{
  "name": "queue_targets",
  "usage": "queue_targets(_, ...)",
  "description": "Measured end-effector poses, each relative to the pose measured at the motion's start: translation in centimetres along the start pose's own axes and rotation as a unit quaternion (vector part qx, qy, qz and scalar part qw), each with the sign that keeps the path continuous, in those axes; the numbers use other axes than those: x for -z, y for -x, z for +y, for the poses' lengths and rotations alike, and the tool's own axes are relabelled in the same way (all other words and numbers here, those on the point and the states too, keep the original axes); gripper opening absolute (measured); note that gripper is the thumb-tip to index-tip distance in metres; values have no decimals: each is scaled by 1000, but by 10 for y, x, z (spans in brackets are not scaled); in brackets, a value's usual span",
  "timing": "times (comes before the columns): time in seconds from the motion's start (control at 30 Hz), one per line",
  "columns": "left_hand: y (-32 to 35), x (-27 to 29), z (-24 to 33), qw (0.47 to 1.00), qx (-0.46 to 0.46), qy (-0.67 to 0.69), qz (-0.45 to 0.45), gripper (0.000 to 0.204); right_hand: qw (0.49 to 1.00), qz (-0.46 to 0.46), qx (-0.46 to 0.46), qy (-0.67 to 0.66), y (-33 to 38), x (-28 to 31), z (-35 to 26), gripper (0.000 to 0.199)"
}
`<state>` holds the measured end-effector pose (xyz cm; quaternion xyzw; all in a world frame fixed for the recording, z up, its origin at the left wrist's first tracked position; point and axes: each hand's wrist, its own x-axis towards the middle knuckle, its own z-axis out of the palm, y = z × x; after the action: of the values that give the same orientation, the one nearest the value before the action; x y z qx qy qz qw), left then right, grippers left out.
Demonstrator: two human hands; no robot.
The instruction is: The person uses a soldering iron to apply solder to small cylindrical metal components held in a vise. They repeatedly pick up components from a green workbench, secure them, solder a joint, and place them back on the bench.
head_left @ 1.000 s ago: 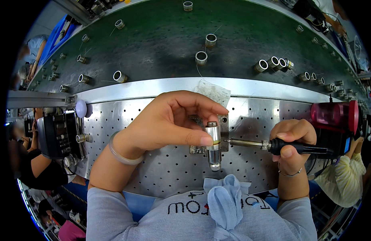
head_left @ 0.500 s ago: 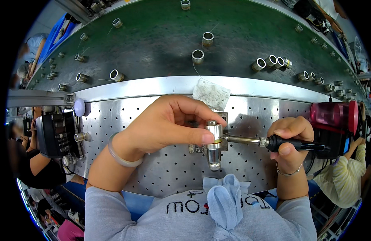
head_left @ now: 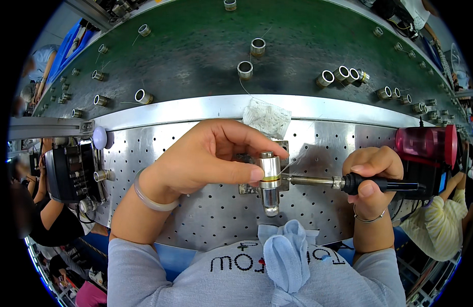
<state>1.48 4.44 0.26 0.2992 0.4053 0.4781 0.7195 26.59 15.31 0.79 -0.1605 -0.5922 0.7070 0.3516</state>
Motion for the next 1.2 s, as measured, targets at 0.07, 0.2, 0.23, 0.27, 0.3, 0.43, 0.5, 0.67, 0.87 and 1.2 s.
queue_targets(0.07,-1,-1,-2,1000,-14,-8,1,40,1000,-6,15,0,-1,0,2,27)
queue_targets(0.2,-2,-3,-2,1000,-10,-8,8,40,999,7,18,39,0,-2,3,27)
queue_targets(0.23,-2,-3,-2,1000,-8,-8,5,40,999,0,23,35,0,0,4,28)
queue_targets(0.27,-3,-2,-2,1000,-7,-8,2,41,999,-7,29,32,-1,2,5,28)
queue_targets(0.3,-3,-2,-2,1000,-5,-8,-2,41,999,-9,34,25,-1,2,5,28)
queue_targets(0.43,-4,-3,-1,1000,-2,-11,0,40,998,-26,52,21,-2,3,7,28)
queue_targets(0.5,-4,-3,-1,1000,0,-10,2,40,997,-34,57,29,-3,3,8,28)
queue_targets(0.67,-5,-2,-2,1000,6,-13,6,39,997,-38,52,36,-5,2,6,27)
queue_targets(0.87,-6,-2,-2,1000,-1,-23,7,39,996,-36,58,58,-4,1,6,25)
queue_targets(1.2,-2,-6,-1,1000,4,-16,13,39,999,13,28,14,2,1,7,28)
